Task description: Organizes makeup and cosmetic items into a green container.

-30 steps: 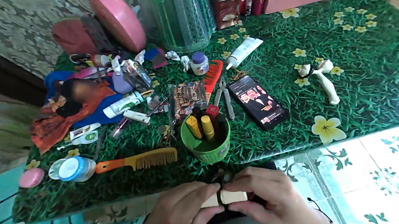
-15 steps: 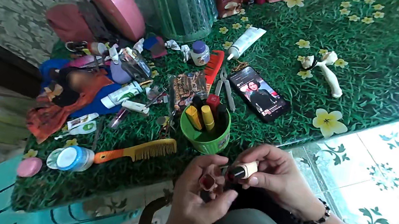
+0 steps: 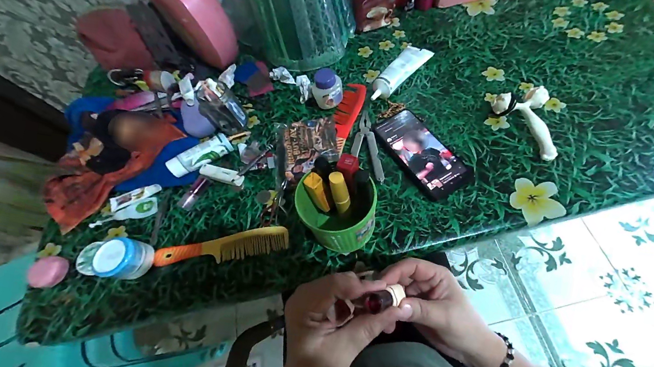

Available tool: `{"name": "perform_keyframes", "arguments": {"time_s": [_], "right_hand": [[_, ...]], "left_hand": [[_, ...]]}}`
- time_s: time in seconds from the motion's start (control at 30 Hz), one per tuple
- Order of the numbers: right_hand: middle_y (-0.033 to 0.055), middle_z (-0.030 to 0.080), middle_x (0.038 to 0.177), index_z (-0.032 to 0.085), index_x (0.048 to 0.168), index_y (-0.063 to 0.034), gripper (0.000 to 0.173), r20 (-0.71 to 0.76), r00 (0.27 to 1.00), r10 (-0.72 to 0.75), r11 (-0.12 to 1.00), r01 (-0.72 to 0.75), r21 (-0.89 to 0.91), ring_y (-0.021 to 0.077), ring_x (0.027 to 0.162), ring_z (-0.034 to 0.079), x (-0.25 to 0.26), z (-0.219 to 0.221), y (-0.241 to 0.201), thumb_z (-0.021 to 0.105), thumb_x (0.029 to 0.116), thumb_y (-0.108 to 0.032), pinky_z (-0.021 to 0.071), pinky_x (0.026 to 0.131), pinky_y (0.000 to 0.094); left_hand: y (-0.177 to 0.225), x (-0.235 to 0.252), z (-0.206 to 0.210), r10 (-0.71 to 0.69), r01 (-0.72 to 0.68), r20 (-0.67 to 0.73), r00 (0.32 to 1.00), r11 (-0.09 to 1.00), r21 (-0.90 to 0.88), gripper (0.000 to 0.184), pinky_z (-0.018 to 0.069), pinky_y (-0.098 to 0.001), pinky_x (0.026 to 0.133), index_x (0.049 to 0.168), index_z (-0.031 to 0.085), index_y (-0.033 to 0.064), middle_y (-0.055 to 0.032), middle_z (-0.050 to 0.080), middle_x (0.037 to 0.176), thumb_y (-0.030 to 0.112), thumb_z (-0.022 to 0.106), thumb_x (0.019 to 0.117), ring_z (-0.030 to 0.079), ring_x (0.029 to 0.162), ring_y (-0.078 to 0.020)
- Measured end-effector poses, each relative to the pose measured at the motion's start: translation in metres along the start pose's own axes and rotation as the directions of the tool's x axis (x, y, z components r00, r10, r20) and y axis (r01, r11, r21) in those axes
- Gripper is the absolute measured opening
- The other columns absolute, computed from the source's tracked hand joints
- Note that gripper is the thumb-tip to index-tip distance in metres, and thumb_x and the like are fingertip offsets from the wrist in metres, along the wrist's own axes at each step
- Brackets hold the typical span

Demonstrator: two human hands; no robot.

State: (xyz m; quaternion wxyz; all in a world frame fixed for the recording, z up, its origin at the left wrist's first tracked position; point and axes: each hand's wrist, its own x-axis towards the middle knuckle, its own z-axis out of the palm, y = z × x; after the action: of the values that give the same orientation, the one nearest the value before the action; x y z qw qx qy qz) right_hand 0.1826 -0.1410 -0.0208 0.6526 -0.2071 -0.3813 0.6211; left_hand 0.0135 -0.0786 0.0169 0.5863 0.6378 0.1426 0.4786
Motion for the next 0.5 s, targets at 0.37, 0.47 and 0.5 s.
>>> {"name": "perform_keyframes", "arguments": {"time_s": [0.37, 0.47, 0.5], "right_hand": [[0.0064, 0.075, 0.103, 0.07, 0.124, -0.0078, 0.025, 0.085, 0.996, 0.039, 0.986, -0.052, 0.157, 0.0103, 0.082, 0.072, 0.002, -0.005, 0.013, 0.062, 0.1033, -0.02, 0.0607, 0.074, 0.0257], [0.0065, 0.075, 0.104, 0.069, 0.125, -0.0083, 0.027, 0.108, 0.993, 0.042, 0.982, -0.061, 0.178, 0.0098, 0.082, 0.072, 0.004, -0.006, 0.014, 0.06, 0.1046, -0.022, 0.0603, 0.074, 0.0249], [0.0067, 0.075, 0.104, 0.069, 0.125, -0.0081, 0.027, 0.11, 0.993, 0.04, 0.981, -0.06, 0.184, 0.0099, 0.082, 0.072, 0.004, -0.006, 0.014, 0.06, 0.1045, -0.022, 0.0603, 0.074, 0.0249]], "left_hand": [[0.001, 0.002, -0.001, 0.006, -0.007, 0.067, 0.998, 1.0, 0.018, 0.023, 0.0634, -0.0257, 0.068, 0.112, 0.073, -0.0006, -0.0082, 0.075, 0.098, -0.003, 0.075, 0.0891, 0.072, 0.076, -0.011], [0.001, 0.002, -0.002, 0.02, -0.023, 0.077, 0.997, 0.999, 0.035, 0.024, 0.0632, -0.0249, 0.068, 0.114, 0.072, -0.0016, -0.0082, 0.075, 0.098, -0.003, 0.075, 0.09, 0.072, 0.076, -0.0101], [0.001, 0.003, -0.002, 0.023, -0.027, 0.078, 0.997, 0.999, 0.04, 0.024, 0.0633, -0.0245, 0.068, 0.113, 0.072, -0.0015, -0.0079, 0.075, 0.098, -0.003, 0.075, 0.09, 0.072, 0.077, -0.0097]]}}
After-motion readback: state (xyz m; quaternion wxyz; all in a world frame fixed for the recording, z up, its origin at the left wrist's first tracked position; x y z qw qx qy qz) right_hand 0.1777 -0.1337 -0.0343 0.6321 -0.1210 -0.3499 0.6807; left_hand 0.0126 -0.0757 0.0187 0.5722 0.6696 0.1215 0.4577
